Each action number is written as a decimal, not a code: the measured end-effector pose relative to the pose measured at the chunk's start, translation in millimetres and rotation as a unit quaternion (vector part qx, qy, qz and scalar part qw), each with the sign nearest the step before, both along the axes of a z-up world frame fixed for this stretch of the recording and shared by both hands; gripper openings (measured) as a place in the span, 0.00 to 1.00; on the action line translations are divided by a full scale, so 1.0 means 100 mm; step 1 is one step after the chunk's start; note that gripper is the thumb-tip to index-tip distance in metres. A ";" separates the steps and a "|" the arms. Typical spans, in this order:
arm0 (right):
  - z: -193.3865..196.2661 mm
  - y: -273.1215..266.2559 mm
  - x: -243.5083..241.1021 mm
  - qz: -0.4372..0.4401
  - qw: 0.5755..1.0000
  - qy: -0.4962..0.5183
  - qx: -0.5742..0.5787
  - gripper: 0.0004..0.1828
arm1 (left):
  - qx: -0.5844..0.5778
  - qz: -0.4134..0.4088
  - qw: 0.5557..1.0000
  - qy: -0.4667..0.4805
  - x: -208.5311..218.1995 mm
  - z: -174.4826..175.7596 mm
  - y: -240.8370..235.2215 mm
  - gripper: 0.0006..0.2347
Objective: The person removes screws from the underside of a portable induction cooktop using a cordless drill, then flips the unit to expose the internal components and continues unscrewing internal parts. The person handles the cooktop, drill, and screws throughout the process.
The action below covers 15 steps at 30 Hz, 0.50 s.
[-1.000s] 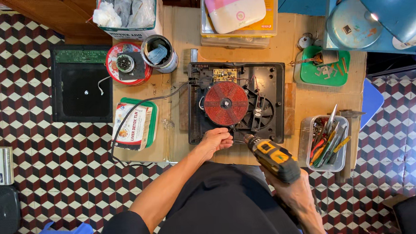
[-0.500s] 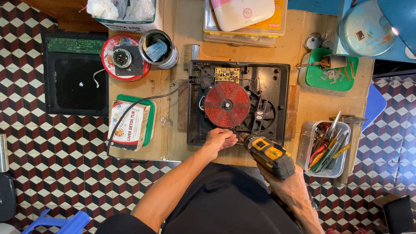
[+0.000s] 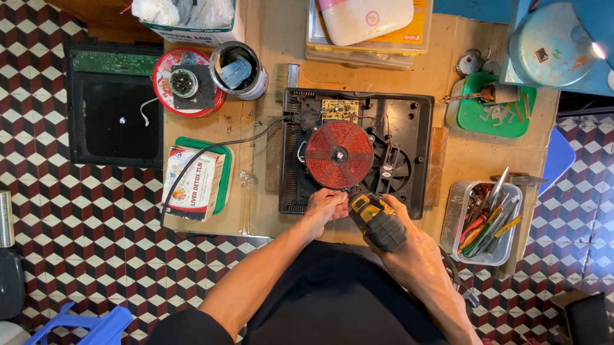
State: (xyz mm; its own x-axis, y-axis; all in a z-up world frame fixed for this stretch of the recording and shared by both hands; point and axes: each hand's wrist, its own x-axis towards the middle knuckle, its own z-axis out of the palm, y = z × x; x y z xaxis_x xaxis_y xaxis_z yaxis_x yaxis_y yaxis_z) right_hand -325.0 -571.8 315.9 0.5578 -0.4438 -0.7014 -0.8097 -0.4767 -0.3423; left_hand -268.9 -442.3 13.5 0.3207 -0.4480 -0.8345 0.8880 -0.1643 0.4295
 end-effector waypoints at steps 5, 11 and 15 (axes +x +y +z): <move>0.04 0.06 0.06 0.003 0.999 -0.050 -0.004 0.45 | -0.028 0.011 1.000 0.005 -0.04 -0.10 -0.01 0.14; 0.08 0.12 0.07 -0.015 0.998 -0.058 -0.016 0.43 | 0.029 -0.107 0.987 -0.115 0.07 0.28 0.09 0.09; 0.11 0.14 0.09 -0.063 0.998 0.002 0.018 0.39 | 0.101 -0.204 0.875 -0.428 0.18 0.65 0.16 0.08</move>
State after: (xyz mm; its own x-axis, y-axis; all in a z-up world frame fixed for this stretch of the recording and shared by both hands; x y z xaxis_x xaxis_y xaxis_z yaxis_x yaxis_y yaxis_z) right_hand -316.1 -558.3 327.2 0.4965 -0.4841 -0.7205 -0.8637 -0.3584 -0.3544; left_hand -250.6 -426.8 78.5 0.7142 -0.5421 -0.4427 0.1052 -0.5421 0.8337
